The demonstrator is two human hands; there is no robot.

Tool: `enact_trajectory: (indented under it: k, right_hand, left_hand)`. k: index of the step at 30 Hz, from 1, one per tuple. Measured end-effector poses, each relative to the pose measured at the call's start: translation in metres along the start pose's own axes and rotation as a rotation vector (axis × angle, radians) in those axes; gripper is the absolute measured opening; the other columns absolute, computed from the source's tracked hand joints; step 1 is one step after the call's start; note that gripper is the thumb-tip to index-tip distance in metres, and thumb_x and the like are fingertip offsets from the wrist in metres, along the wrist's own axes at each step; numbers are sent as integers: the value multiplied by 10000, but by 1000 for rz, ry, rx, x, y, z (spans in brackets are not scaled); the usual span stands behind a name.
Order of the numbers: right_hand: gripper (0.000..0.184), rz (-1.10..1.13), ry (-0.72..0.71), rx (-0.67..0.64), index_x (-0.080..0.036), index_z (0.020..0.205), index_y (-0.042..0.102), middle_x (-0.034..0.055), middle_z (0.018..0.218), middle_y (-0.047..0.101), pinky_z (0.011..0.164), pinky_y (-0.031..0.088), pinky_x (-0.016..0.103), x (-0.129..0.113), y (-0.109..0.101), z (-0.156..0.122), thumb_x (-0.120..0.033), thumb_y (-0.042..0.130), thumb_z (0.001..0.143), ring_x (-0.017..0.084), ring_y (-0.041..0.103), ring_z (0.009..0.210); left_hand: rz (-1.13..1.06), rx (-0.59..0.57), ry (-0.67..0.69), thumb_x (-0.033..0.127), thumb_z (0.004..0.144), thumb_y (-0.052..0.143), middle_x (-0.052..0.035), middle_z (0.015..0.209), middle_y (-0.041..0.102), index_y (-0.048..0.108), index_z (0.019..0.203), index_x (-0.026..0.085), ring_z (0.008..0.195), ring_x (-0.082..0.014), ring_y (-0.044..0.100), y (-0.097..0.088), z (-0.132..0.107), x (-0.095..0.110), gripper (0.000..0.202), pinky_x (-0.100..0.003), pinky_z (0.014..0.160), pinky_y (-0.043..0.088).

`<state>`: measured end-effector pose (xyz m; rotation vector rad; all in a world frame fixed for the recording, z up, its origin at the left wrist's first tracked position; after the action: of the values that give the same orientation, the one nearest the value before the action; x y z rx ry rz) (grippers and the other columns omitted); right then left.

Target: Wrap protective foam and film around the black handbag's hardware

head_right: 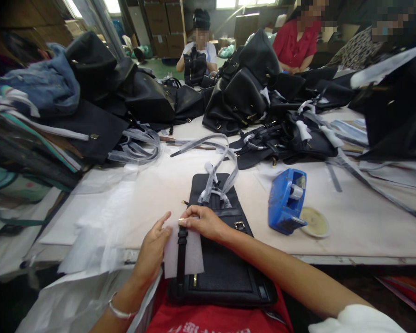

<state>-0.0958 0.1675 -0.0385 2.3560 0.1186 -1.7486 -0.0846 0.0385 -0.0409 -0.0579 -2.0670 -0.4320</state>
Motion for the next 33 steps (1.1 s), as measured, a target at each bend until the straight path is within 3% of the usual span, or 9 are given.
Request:
enact_trajectory:
  k: [4, 6, 14, 19, 24, 28, 33]
  right_hand:
    - [342, 11, -51, -41, -124, 892, 623, -1, 731, 575, 589, 350, 215, -9, 0, -2, -427, 705, 758, 98, 480, 636]
    - [326, -9, -76, -45, -126, 904, 630, 3, 745, 582, 607, 365, 220, -11, -1, -2, -414, 700, 767, 104, 493, 654]
    - [277, -123, -130, 28, -144, 969, 634, 18, 818, 621, 629, 394, 223, -14, -7, -1, -364, 664, 804, 126, 540, 725]
    - [218, -224, -150, 90, -139, 962, 646, 28, 852, 641, 674, 417, 233, -22, -9, -7, -308, 631, 825, 135, 562, 766]
    - [212, -299, -177, 82, -150, 1006, 658, 36, 926, 668, 726, 439, 247, -26, -7, -9, -278, 605, 845, 154, 593, 828]
    - [199, -346, -194, 83, -158, 982, 677, 31, 924, 677, 709, 438, 245, -30, -6, -9, -288, 594, 856, 157, 596, 821]
    - [168, -390, -219, 104, -161, 958, 677, 21, 882, 678, 681, 425, 237, -35, -5, -10, -265, 585, 863, 147, 593, 781]
  left_hand:
    - [-253, -245, -167, 372, 889, 557, -117, 976, 697, 547, 1260, 116, 846, -211, 665, 27, -8, -20, 451, -315, 784, 515]
    - [-295, -296, -205, 362, 901, 543, -126, 1007, 694, 595, 1199, 111, 894, -220, 661, 33, -11, -21, 393, -322, 821, 509]
    - [-102, -247, -162, 391, 881, 571, -117, 1019, 703, 649, 1086, 105, 890, -224, 662, 24, 4, -10, 361, -334, 832, 513]
    - [-54, -183, -161, 437, 839, 618, -120, 1001, 711, 671, 1058, 108, 892, -234, 662, 21, 0, -9, 399, -329, 815, 513]
    - [-61, -170, -148, 448, 833, 620, -115, 998, 712, 658, 1121, 127, 888, -241, 661, 26, -6, -8, 434, -336, 793, 512]
    - [29, -135, -140, 454, 825, 623, -96, 977, 721, 680, 1079, 141, 833, -234, 666, 17, -3, -5, 408, -320, 759, 510]
    - [212, -185, -126, 456, 839, 603, -77, 1120, 684, 644, 1175, 191, 913, -249, 654, 9, 2, -4, 430, -299, 741, 501]
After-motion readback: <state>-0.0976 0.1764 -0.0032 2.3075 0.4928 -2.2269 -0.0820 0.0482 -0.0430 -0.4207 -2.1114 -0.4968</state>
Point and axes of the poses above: each hand's wrist, its own z-axis towards the middle knuckle, its own y-axis out of the palm, x = y × z, the point moved 10 cm from there along z, towards the middle knuckle
